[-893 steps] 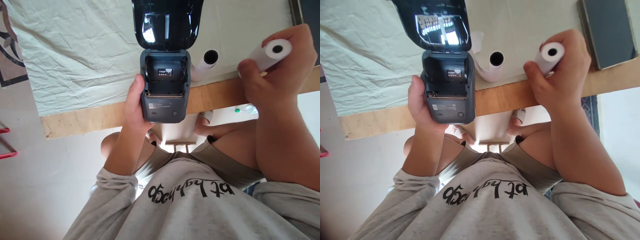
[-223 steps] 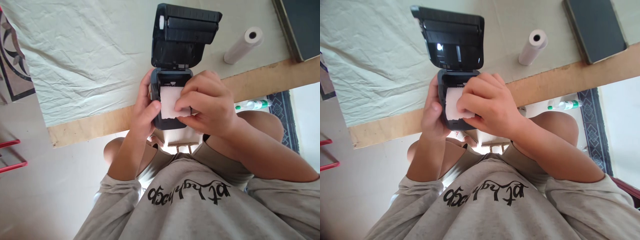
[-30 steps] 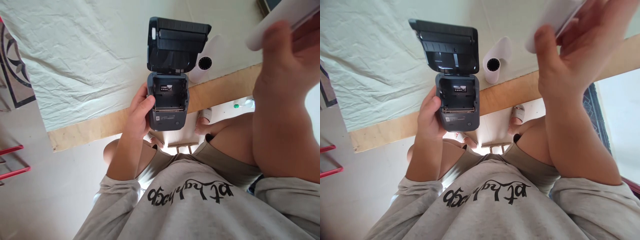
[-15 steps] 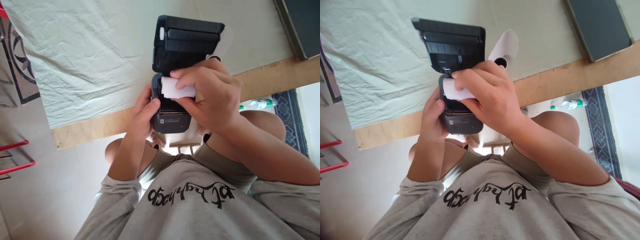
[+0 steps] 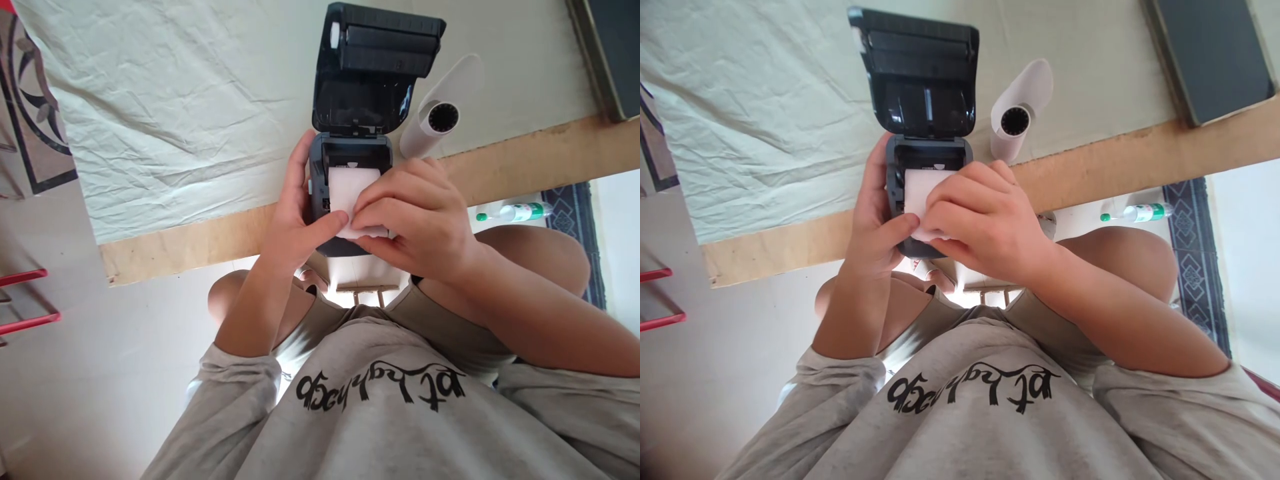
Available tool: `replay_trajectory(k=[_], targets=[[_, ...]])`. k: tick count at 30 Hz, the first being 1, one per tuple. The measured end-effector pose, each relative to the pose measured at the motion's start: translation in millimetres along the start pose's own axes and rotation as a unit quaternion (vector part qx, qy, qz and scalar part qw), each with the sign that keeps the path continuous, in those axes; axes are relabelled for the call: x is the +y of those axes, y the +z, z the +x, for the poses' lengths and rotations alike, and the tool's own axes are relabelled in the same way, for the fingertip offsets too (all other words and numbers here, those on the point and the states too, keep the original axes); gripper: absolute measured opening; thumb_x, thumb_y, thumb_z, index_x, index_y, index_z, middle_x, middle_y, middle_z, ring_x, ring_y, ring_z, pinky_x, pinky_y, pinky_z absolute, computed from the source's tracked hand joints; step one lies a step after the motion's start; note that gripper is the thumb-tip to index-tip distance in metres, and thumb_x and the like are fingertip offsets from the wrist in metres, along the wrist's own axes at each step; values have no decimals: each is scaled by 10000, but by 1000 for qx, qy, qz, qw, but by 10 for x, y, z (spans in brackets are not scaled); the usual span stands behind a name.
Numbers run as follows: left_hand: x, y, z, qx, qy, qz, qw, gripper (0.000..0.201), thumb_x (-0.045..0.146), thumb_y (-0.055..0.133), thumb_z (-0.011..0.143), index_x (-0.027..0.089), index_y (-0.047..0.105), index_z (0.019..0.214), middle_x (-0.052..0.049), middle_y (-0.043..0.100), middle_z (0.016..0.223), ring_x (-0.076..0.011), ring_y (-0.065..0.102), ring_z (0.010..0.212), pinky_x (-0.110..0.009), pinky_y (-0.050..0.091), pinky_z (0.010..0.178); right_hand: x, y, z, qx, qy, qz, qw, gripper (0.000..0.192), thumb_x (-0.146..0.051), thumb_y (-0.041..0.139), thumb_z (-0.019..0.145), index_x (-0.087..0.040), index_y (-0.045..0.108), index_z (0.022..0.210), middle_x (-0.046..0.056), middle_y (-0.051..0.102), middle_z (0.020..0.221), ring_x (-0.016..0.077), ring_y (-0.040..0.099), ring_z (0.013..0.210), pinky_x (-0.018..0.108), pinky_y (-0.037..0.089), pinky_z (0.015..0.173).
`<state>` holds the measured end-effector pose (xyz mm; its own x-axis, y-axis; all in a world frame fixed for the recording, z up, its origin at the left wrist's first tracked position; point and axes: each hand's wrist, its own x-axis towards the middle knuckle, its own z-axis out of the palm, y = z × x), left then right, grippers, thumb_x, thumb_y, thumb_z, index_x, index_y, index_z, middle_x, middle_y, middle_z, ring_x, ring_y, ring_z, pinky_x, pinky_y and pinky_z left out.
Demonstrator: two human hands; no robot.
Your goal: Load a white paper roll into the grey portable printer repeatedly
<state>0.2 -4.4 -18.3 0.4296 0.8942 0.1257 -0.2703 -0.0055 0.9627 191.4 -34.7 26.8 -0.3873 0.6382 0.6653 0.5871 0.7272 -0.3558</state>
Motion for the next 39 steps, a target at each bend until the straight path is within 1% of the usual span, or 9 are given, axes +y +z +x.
replay_trajectory(k=[2, 6, 9, 11, 17, 22, 28, 33, 39], targets=[[-59, -21, 16, -16, 29, 7, 999, 898, 419, 835, 687, 387, 376, 1459, 14, 592, 1375, -215, 669, 1122, -338, 564, 911, 29, -46, -2, -2, 12, 30, 999, 165, -356, 690, 867, -235, 577, 867, 0, 700, 920, 174, 603, 826, 377, 467, 709], [-196, -63, 55, -23, 76, 22, 997, 1033, 472, 874, 586, 414, 350, 1473, -19, 540, 1420, -284, 656, 1139, -367, 566, 827, 104, -172, 27, 102, 88, 74, 988, 277, -325, 626, 865, -252, 557, 1123, 69, 619, 1100, 206, 619, 1024, 339, 543, 675], [-198, -71, 63, -24, 88, 47, 995, 1058, 465, 863, 583, 370, 341, 1497, -57, 575, 1338, -297, 632, 1138, -342, 551, 756, 136, -229, 46, 79, 151, 104, 980, 465, -268, 545, 910, -315, 414, 1354, 63, 463, 1423, 262, 443, 1412, 274, 556, 641], [-167, -66, 56, -33, 90, 57, 994, 1065, 468, 863, 570, 349, 351, 1496, -68, 575, 1326, -282, 628, 1099, -324, 539, 708, 139, -240, 51, 60, 168, 141, 974, 518, -240, 513, 918, -356, 365, 1401, 34, 384, 1490, 252, 387, 1470, 230, 529, 596], [-178, -44, 23, -37, 108, 33, 993, 1084, 342, 845, 580, 318, 316, 1525, -65, 601, 1276, -188, 648, 864, -287, 521, 596, 141, -204, 28, 58, 136, 156, 977, 321, -282, 552, 883, -261, 525, 1202, 50, 572, 1162, 171, 605, 1014, 246, 486, 532], [-131, 4, 5, -33, 95, -10, 995, 1034, 326, 842, 590, 312, 359, 1505, -51, 599, 1287, -215, 688, 931, -311, 582, 661, 129, -143, -39, -22, 166, 134, 977, 340, -295, 576, 900, -260, 493, 1228, 86, 550, 1293, 161, 618, 933, 259, 511, 533], [117, 109, -70, 58, 4, 3, 998, 432, 412, 678, 803, 273, 650, 1210, -56, 692, 1058, -249, 693, 958, -375, 599, 763, 107, -85, -108, -81, 244, 256, 932, 567, -299, 610, 883, -254, 343, 1381, 89, 519, 1392, 34, 559, 617, 228, 518, 558], [211, 126, -78, 51, -36, 19, 998, 466, 468, 738, 749, 306, 664, 1180, -42, 699, 988, -258, 691, 890, -395, 591, 740, 168, -60, -129, -126, 276, 280, 911, 741, -448, 659, 846, -267, 279, 1457, 17, 614, 1027, 71, 512, 612, 210, 449, 513], [232, 135, -68, 38, -50, 16, 998, 467, 487, 729, 780, 288, 631, 1191, -46, 694, 940, -222, 683, 788, -327, 567, 599, 209, -29, -122, -146, 289, 320, 891, 720, -484, 615, 871, -258, 257, 1453, 50, 565, 1067, 121, 546, 756, 230, 464, 554]])
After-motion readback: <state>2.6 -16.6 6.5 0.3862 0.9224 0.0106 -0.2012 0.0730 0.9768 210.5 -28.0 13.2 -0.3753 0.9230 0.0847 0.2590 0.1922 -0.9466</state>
